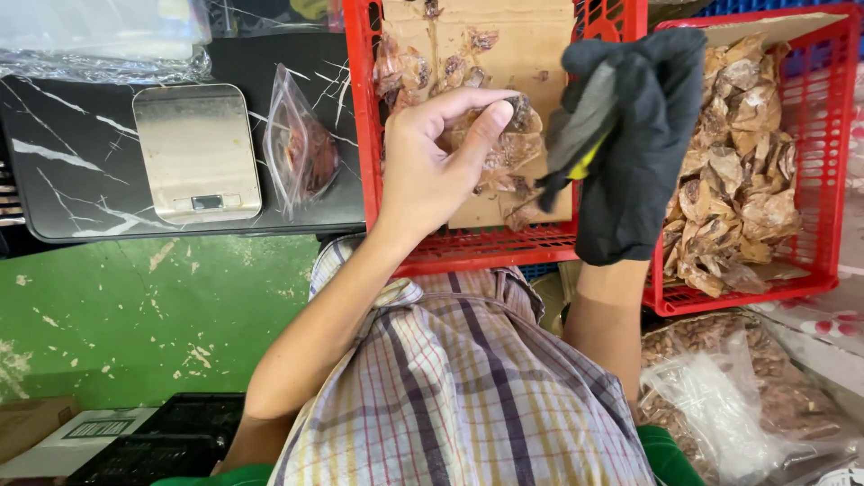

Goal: The person sorts dried seafood by hand from a red plastic crate, places it into plastic bags, and weighs the bags on a digital scale.

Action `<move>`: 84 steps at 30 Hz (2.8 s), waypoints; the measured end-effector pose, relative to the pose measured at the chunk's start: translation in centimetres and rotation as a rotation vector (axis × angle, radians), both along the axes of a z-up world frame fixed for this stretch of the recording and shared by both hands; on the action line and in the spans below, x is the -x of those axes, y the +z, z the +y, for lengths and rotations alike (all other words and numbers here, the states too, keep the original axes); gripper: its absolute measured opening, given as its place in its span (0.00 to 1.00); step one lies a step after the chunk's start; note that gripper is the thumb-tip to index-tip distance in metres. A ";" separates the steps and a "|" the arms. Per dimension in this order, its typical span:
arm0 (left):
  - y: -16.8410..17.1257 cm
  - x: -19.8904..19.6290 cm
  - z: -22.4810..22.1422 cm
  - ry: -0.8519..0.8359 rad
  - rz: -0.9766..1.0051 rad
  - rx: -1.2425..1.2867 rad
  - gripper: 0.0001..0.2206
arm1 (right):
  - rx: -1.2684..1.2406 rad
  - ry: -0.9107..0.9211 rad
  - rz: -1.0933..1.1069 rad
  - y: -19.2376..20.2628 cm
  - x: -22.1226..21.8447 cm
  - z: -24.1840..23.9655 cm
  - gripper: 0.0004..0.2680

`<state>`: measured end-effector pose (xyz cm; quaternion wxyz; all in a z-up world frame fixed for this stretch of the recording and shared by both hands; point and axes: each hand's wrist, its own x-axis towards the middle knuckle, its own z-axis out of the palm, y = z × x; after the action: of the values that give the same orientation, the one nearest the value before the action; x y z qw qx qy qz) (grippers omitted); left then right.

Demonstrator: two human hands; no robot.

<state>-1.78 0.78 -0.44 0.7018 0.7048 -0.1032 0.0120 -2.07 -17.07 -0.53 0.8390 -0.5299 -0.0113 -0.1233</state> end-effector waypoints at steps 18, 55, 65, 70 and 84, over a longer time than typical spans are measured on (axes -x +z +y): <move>1.3 0.5 -0.2 -0.014 -0.005 -0.033 0.10 | 0.423 0.030 0.003 1.6 1.6 -0.9 0.06; -2.9 -1.7 6.6 0.009 0.011 -0.245 0.11 | 1.555 0.622 0.035 -19.2 -1.5 -2.2 0.28; -5.2 0.5 5.9 0.134 -0.042 -0.244 0.07 | 1.489 0.574 -0.217 -24.5 -3.2 -0.7 0.12; -7.5 2.0 5.3 0.113 0.087 -0.191 0.07 | 0.925 0.426 0.416 -18.0 -3.0 1.3 0.14; -6.4 2.3 2.0 0.336 -0.098 -0.261 0.17 | 0.183 0.110 0.488 -10.0 0.7 4.9 0.17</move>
<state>-4.12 2.76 -6.82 0.5868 0.7955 -0.0189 0.1498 -2.81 -12.18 -10.57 0.7711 -0.6160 0.1516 0.0552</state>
